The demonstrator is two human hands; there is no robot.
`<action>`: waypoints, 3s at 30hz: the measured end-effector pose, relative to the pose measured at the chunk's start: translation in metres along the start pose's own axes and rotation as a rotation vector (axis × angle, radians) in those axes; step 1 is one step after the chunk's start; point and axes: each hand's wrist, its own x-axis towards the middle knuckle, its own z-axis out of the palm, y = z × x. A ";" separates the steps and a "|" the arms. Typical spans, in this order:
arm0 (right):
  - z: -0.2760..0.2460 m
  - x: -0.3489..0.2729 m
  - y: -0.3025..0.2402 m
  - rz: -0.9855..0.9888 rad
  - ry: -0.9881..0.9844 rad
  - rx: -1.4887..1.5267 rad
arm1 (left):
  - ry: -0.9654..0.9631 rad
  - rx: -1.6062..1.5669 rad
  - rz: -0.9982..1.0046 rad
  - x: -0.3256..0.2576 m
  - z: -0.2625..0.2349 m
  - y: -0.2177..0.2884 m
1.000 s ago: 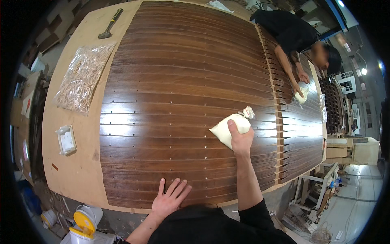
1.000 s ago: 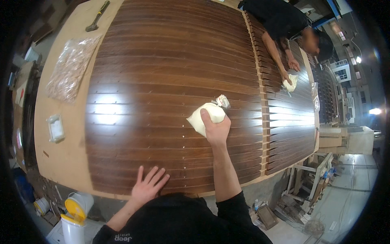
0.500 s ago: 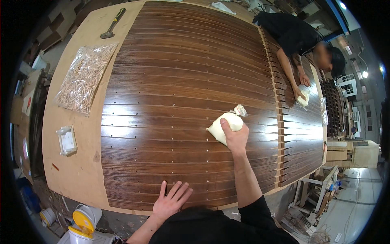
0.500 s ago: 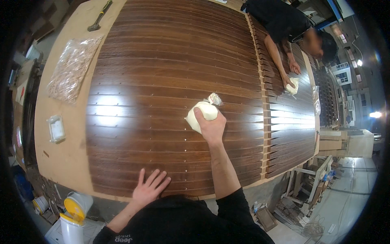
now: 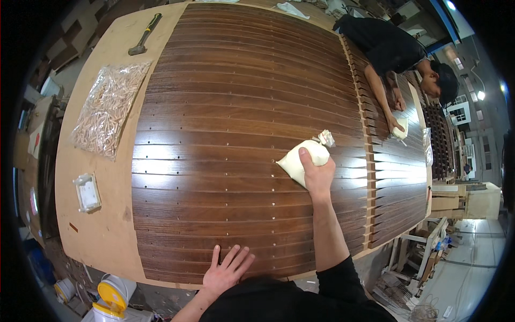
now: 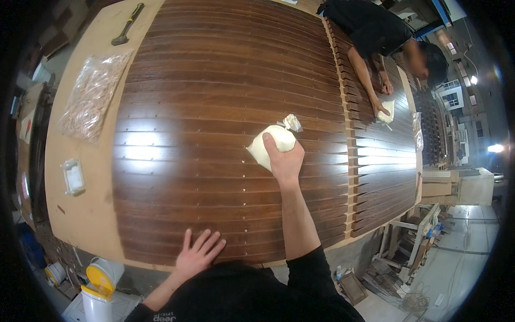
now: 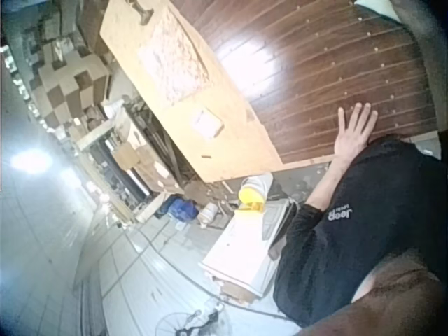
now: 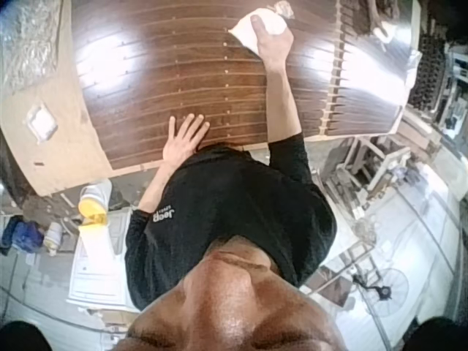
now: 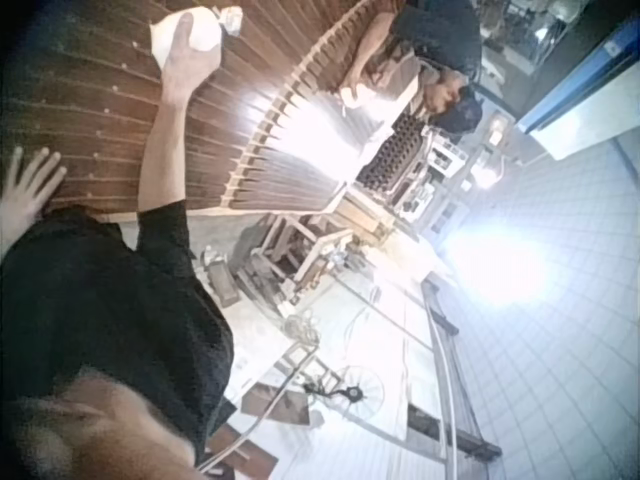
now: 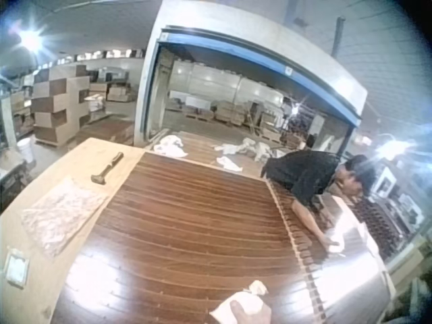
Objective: Two people apply glue from squeeze bags into holes on wooden panels and occasionally wipe the surface with their hands or a cloth. They repeat this process across the panels while using their hands to steady the work.
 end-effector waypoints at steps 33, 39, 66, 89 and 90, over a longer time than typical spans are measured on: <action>0.025 0.046 0.004 -0.038 -0.027 -0.048 | 0.025 0.116 0.030 0.001 0.001 -0.002; 0.028 0.049 0.009 -0.026 -0.039 -0.071 | -0.002 0.184 0.042 0.000 0.000 -0.003; 0.045 0.081 0.007 -0.083 -0.034 -0.100 | -0.046 0.179 0.026 -0.003 0.005 -0.002; 0.054 0.122 0.003 -0.104 0.000 -0.005 | 0.026 0.201 0.060 -0.001 0.009 -0.004; 0.055 0.122 0.004 -0.104 0.000 -0.005 | 0.026 0.201 0.060 -0.001 0.009 -0.004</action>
